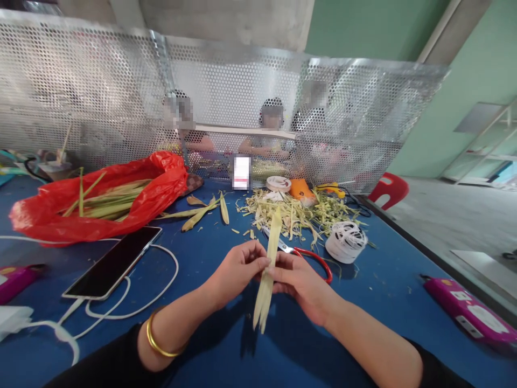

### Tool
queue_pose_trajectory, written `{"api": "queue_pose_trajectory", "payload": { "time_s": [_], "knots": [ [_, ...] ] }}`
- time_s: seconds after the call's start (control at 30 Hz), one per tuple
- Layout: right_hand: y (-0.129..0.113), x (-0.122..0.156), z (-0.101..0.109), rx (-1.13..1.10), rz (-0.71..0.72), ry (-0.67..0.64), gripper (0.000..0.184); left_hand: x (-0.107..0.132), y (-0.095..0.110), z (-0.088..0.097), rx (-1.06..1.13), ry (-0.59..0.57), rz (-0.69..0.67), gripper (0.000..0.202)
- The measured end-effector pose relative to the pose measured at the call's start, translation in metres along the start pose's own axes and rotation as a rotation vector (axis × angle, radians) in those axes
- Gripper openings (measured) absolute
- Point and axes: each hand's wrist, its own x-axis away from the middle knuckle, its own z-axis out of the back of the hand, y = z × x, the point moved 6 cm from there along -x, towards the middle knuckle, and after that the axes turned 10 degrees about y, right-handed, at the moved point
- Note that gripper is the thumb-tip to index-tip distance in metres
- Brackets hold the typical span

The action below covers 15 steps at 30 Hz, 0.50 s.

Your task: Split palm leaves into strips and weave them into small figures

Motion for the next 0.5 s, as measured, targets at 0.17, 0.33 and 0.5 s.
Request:
{"api": "queue_pose_trajectory", "payload": {
  "time_s": [0.17, 0.33, 0.5],
  "knots": [
    [-0.003, 0.002, -0.001, -0.041, -0.012, 0.042, 0.027, 0.003, -0.002, -0.002, -0.075, -0.031, -0.011, 0.016],
    [-0.003, 0.0, 0.0, -0.061, -0.008, 0.066, 0.024, 0.004, 0.002, 0.0, -0.191, -0.027, -0.077, 0.012],
    [-0.003, -0.007, 0.01, -0.077, 0.048, 0.185, 0.031, 0.001, -0.001, 0.002, -0.17, -0.011, -0.051, 0.014]
  ]
}}
